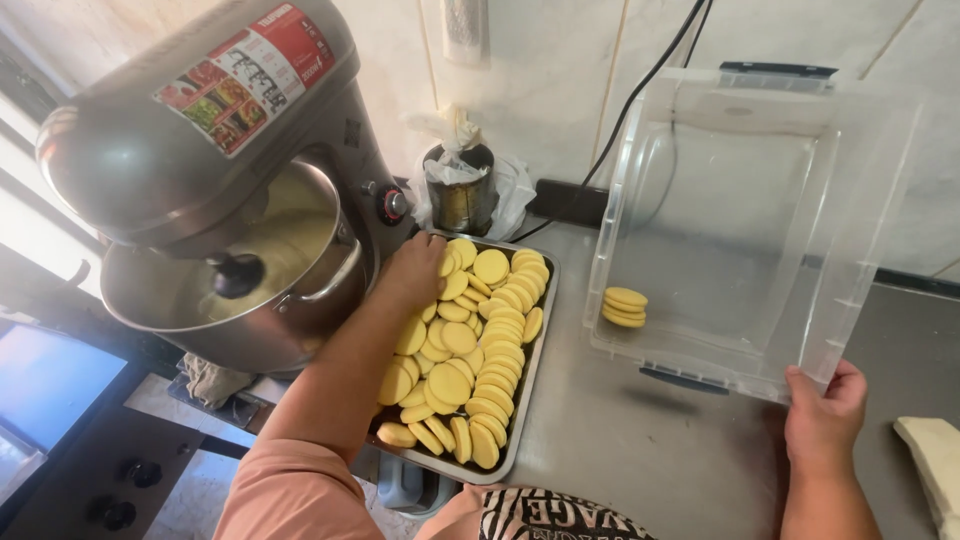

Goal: Picking up round yellow cookies from a metal tray and stacking them neatly into a clear plastic storage container on a workbench.

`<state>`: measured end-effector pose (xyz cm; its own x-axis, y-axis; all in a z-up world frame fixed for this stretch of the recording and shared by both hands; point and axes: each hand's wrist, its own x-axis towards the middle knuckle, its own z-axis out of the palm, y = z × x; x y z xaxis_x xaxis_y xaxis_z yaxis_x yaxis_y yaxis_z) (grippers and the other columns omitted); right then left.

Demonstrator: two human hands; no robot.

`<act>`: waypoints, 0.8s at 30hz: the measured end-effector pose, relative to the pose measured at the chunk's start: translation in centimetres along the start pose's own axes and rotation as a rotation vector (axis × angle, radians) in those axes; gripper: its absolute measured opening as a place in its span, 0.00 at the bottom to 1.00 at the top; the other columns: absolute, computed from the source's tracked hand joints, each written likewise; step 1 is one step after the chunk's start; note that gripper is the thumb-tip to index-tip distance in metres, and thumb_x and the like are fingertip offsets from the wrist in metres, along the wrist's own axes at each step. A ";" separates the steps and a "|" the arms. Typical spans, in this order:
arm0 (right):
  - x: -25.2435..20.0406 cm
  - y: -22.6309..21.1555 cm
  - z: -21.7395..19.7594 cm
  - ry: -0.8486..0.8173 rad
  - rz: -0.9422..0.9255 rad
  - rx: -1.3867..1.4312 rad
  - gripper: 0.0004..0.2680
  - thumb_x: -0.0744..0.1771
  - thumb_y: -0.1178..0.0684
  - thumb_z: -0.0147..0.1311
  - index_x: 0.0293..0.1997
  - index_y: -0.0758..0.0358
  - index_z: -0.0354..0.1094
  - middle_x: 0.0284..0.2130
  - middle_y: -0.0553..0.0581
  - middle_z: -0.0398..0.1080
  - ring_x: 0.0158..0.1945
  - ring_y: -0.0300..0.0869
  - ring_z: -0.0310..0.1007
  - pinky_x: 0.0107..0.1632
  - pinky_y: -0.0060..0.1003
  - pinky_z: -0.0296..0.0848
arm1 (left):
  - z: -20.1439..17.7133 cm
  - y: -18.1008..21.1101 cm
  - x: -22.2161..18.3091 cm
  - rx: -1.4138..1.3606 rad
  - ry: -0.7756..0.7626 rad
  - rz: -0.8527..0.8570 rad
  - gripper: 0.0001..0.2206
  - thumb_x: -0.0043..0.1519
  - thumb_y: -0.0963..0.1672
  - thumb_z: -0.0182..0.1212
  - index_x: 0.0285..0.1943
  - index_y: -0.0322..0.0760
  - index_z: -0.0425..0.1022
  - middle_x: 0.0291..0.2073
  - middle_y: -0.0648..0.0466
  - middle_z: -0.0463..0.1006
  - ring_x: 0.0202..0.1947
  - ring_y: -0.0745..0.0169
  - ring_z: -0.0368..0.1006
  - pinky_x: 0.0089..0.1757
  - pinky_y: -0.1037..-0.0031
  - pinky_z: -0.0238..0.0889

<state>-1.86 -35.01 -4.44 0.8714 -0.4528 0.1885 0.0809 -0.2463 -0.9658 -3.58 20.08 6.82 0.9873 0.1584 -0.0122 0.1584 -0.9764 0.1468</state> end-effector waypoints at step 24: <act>-0.1 0.0 0.0 -0.020 -0.016 0.060 0.13 0.68 0.56 0.58 0.57 0.59 0.57 0.49 0.53 0.67 0.52 0.39 0.68 0.55 0.34 0.69 | -4.7 5.0 -12.6 0.074 -0.438 -0.036 0.20 0.64 0.51 0.59 0.64 0.49 0.70 0.56 0.54 0.74 0.56 0.52 0.70 0.51 0.61 0.65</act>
<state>-1.91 -35.00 -4.49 0.8795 -0.4316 0.2006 0.1230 -0.2010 -0.9718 -15.28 13.85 12.35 0.8906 0.1305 -0.4358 0.1771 -0.9819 0.0678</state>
